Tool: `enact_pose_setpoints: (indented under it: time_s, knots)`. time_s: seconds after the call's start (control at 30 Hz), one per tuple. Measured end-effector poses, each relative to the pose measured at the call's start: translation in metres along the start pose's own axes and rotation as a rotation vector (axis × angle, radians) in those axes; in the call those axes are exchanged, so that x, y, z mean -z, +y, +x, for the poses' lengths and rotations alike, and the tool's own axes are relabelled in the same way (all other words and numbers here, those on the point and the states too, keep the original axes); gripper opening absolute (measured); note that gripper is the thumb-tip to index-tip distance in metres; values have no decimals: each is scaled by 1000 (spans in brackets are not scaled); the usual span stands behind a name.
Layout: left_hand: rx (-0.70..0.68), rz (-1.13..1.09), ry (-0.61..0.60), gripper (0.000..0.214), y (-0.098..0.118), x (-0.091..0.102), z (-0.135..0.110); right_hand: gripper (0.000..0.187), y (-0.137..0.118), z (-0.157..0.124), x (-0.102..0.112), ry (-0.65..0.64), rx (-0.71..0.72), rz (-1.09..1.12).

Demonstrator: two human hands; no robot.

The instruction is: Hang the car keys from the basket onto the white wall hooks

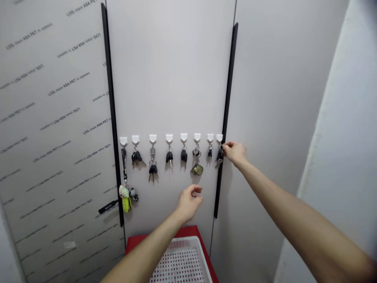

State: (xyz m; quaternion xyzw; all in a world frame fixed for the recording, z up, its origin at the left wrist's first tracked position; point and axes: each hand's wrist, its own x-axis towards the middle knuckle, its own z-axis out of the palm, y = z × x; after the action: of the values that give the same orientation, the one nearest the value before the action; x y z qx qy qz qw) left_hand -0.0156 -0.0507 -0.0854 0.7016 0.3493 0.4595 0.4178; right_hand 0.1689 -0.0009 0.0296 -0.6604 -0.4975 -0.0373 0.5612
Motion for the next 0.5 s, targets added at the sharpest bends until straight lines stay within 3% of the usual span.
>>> enact_pose_setpoints:
  time_s: [0.17,0.2,0.27,0.33,0.4,0.5]
  knots:
    - [55,-69,97,25,-26,30,-8,21,11,-30,-1,60,70,-99]
    - [74,-78,121,25,-29,38,-10,22,12,-41,-4,16,94,-86]
    - [96,-84,176,27,-29,55,-13,24,10,-66,-13,-202,158,-23]
    - [66,-90,232,35,-16,71,-18,32,-1,-93,-22,-494,230,85]
    - [-30,-127,258,50,8,85,-24,46,-20,-119,-27,-686,283,240]
    - [-207,-206,219,68,50,100,-35,61,-58,-144,-25,-670,329,574]
